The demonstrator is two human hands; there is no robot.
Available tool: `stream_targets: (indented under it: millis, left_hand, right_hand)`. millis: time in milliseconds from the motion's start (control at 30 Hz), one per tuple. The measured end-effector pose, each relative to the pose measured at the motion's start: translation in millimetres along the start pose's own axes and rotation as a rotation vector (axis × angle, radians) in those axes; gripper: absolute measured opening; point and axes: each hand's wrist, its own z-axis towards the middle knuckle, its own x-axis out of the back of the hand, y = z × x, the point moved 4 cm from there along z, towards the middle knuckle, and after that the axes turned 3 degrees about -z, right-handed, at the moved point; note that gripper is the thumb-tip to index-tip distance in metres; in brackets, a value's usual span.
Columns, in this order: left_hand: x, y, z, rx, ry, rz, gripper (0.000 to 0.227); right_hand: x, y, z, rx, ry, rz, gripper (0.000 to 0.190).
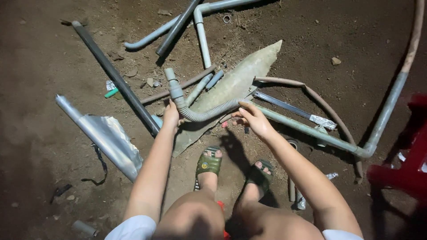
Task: The person sits on the ground among scattered PVC pipes and fittings, wraps tape around a pipe section, saws a gray pipe with a hacksaw, and joins pipe segments with elbow fittings, fitting a corrugated hose onto a pipe end.
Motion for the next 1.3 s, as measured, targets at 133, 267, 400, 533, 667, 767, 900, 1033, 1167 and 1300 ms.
stream_targets:
  millis: [133, 267, 400, 533, 667, 767, 900, 1033, 1167, 1300]
  left_hand:
    - [2.9, 1.2, 8.3, 0.043, 0.022, 0.009, 0.07]
    - [-0.4, 62.1, -55.2, 0.09, 0.002, -0.196, 0.088]
    - [-0.1, 76.6, -78.4, 0.117, -0.01, -0.313, 0.103]
    - [10.1, 7.6, -21.3, 0.052, 0.054, -0.261, 0.087]
    - [15.4, -22.2, 18.6, 0.018, 0.143, -0.342, 0.075]
    - [9.7, -9.4, 15.6, -0.05, 0.188, -0.42, 0.057]
    - [-11.8, 17.1, 36.5, -0.089, 0.198, -0.53, 0.064]
    - [-43.9, 92.9, 43.9, -0.206, 0.032, -0.725, 0.064]
    - [-76.9, 162.0, 62.2, -0.336, -0.022, -0.483, 0.071]
    - [-118.0, 228.7, 22.5, -0.247, -0.131, -0.247, 0.086]
  right_hand:
    - [12.0, 17.0, 7.3, -0.008, 0.022, 0.025, 0.054]
    - [23.2, 17.3, -2.3, -0.005, 0.104, -0.233, 0.051]
    - [58.7, 24.5, -8.8, 0.239, 0.279, -1.05, 0.054]
    - [95.3, 40.7, -25.2, 0.42, 0.431, -1.605, 0.058]
    - [136.3, 63.6, -31.8, 0.255, 0.407, -1.655, 0.072]
    - [157.6, 78.8, -25.4, 0.216, 0.413, -1.701, 0.065]
    - [164.8, 50.6, -24.8, 0.374, 0.462, -1.604, 0.057]
    - [166.6, 1.0, -27.9, 0.398, 0.56, -1.518, 0.054]
    - [172.9, -28.5, -16.7, 0.323, 0.564, -1.482, 0.052]
    - [173.1, -45.2, -0.7, 0.433, 0.627, -1.421, 0.051]
